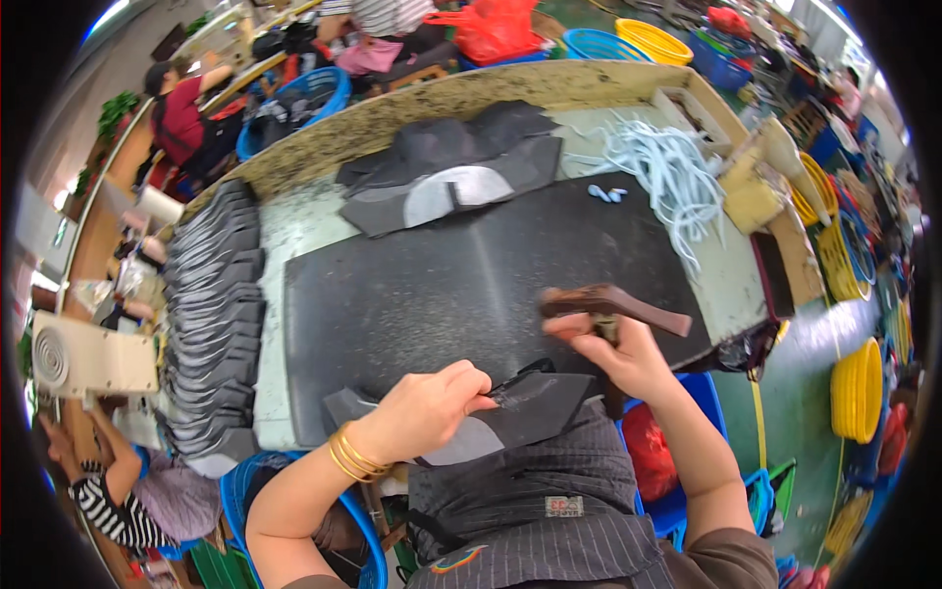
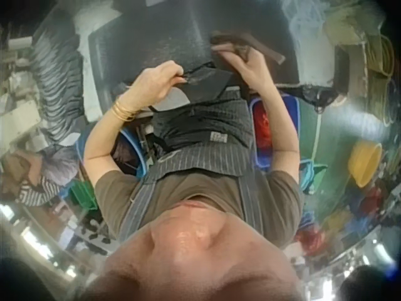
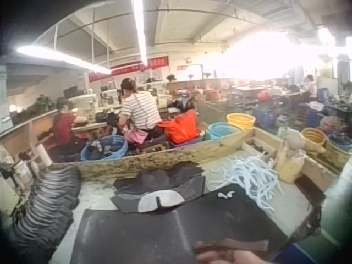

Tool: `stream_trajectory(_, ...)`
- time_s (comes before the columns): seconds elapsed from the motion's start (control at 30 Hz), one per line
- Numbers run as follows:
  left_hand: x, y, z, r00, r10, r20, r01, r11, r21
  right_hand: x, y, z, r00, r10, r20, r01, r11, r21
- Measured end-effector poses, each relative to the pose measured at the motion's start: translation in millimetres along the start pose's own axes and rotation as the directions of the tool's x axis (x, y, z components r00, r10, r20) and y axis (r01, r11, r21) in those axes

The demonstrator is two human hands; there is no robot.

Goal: The person hammers the edges of shoe upper parts using a hammer, adheres tape along the edge by hand, and folds the material over the tape.

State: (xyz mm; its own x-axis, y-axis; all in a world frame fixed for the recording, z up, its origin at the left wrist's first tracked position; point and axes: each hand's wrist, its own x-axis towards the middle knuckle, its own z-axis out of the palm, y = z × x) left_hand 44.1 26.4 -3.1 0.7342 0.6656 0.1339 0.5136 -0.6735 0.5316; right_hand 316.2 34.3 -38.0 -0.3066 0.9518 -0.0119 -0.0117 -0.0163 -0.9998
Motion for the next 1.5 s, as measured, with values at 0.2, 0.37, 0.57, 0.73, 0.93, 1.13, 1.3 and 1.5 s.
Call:
stream_trajectory(0.2, 19.9, -6.8, 25.3, 0.994, -0.004, -0.111, -0.024, 0.967, -0.253, -23.0, 14.7, 10.3, 0.956, 0.210, 0.206, -0.279, 0.868, 0.410)
stream_trajectory(0.37, 26.9, -27.5, 40.6, 0.995, -0.040, -0.089, 0.016, 0.966, -0.257, -25.1, 5.2, 12.9, 0.913, 0.383, 0.140, -0.405, 0.812, 0.419)
stream_trajectory(0.57, 28.6, -34.3, 42.8, 0.995, -0.017, -0.097, 0.010, 0.998, -0.067, -45.9, -11.9, -26.1, 0.967, 0.255, 0.023, -0.255, 0.952, 0.169)
stream_trajectory(0.73, 37.1, -30.1, 51.3, 0.998, -0.068, 0.009, 0.068, 0.997, -0.034, -30.1, -45.0, -13.0, 0.925, -0.230, 0.301, 0.375, 0.676, -0.634)
stream_trajectory(0.93, 62.3, -34.3, 59.5, 0.999, -0.016, -0.032, 0.007, 0.964, -0.265, -32.7, -18.1, 2.4, 0.964, 0.243, 0.105, -0.089, 0.673, -0.734)
stream_trajectory(1.13, 75.2, -47.6, 57.0, 0.999, -0.011, 0.046, 0.020, 0.979, -0.201, -24.4, -21.0, -1.4, 0.979, 0.032, 0.201, 0.131, 0.656, -0.743)
stream_trajectory(1.3, 74.5, -55.4, 50.6, 0.999, 0.052, -0.012, -0.054, 0.971, -0.234, -21.3, -25.8, -2.9, 0.963, 0.187, 0.196, 0.040, 0.619, -0.784)
stream_trajectory(1.5, 67.3, -49.9, 46.6, 0.972, 0.233, -0.036, -0.228, 0.967, 0.109, 1.7, -38.1, -16.7, 0.986, -0.044, 0.162, 0.151, 0.647, -0.748)
